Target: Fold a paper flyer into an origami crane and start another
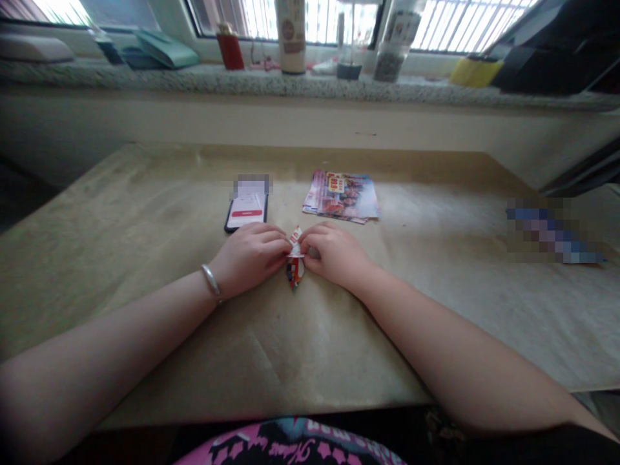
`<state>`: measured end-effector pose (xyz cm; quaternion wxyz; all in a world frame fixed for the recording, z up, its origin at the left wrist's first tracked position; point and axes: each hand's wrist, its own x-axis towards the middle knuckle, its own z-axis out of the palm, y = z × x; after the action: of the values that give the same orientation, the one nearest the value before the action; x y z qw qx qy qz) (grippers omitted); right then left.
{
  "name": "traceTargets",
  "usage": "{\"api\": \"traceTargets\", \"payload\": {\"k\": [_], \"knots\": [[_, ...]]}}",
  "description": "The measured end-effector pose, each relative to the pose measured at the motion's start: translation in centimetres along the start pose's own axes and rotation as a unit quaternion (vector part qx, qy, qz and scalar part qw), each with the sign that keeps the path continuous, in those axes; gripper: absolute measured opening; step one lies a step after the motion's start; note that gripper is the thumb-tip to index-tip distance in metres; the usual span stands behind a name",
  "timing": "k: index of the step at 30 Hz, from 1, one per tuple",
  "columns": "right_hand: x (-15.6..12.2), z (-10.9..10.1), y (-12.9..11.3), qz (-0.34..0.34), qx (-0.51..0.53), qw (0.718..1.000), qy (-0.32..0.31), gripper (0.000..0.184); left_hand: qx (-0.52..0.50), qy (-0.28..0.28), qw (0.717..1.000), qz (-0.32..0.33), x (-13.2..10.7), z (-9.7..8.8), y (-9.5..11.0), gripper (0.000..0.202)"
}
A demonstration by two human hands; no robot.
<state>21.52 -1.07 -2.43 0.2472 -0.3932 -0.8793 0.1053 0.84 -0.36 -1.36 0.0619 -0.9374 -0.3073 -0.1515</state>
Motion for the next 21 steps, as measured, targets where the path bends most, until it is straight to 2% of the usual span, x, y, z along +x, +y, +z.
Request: {"api": "traceTargets", "payload": {"k": [7, 13, 17, 21], "knots": [[0.1, 0.0, 0.2, -0.01, -0.004, 1.0, -0.006, 0.009, 0.038, -0.001, 0.999, -0.009, 0.2, 0.2, 0.6, 0.018], [0.4, 0.4, 0.3, 0.019, -0.003, 1.0, -0.013, 0.009, -0.023, 0.0, 0.995, -0.098, 0.5, 0.9, 0.7, 0.018], [0.6, 0.5, 0.4, 0.028, -0.009, 1.0, -0.011, 0.014, -0.081, -0.018, 0.99, -0.111, 0.5, 0.9, 0.4, 0.018], [0.7, 0.5, 0.5, 0.058, 0.006, 0.998, 0.008, 0.018, -0.132, -0.002, 0.983, -0.127, 0.5, 0.9, 0.0, 0.019]]}}
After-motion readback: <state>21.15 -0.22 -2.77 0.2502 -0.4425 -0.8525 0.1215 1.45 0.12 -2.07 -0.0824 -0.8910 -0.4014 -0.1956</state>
